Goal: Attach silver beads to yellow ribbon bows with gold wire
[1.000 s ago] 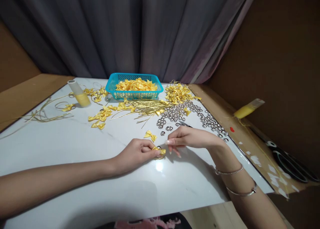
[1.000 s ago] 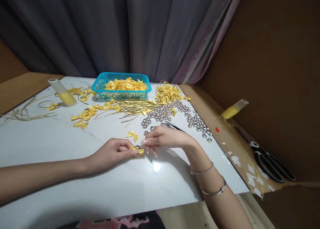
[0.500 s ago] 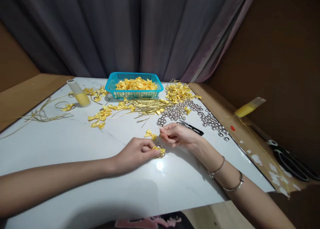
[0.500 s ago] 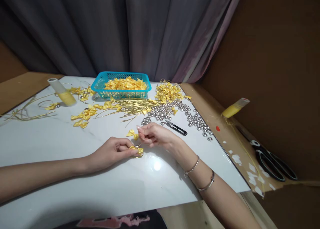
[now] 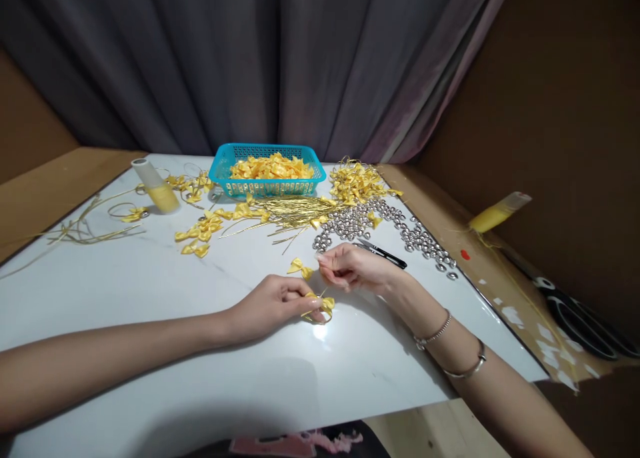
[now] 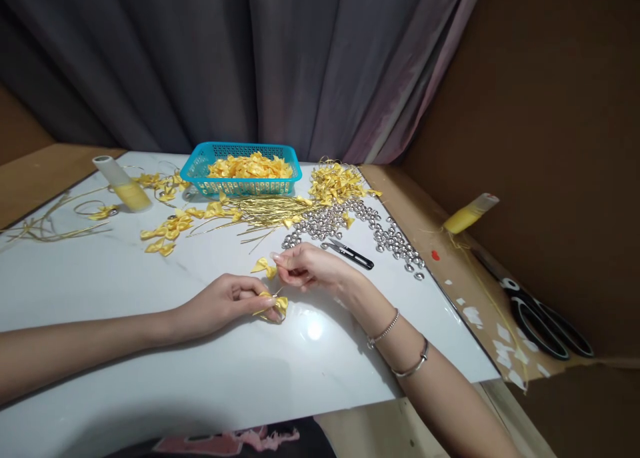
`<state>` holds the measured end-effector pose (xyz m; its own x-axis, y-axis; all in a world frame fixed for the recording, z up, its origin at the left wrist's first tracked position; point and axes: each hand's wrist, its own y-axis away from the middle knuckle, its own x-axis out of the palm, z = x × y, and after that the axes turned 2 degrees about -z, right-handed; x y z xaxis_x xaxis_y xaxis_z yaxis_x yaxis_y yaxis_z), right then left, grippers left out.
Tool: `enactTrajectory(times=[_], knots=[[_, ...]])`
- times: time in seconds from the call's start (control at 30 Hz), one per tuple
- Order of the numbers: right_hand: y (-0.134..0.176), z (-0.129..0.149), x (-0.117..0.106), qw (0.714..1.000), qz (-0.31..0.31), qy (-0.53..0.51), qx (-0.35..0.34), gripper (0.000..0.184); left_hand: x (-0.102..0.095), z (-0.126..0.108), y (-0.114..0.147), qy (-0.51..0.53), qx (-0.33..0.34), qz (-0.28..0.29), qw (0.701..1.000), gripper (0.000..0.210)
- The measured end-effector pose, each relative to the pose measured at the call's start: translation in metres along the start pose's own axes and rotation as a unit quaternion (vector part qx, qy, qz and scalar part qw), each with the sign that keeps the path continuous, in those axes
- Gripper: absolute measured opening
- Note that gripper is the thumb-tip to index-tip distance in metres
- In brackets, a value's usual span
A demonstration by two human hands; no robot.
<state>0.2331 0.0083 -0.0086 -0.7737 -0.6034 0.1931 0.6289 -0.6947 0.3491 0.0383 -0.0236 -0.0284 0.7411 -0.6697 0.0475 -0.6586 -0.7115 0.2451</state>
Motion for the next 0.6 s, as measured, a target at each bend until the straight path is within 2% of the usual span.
enactTrajectory(times=[0.27,0.6], knots=[[-0.0004,0.0014,0.0035,1.0,-0.005,-0.008,-0.014,0.036,-0.0015,0.002,-0.004,0.021,0.029,0.01,0.999,0.029],[0.0003,0.0058,0.0061,0.999,-0.016,-0.03,-0.023,0.036,-0.0024,0.003,-0.0036,0.016,0.024,0.011,1.0,0.029]])
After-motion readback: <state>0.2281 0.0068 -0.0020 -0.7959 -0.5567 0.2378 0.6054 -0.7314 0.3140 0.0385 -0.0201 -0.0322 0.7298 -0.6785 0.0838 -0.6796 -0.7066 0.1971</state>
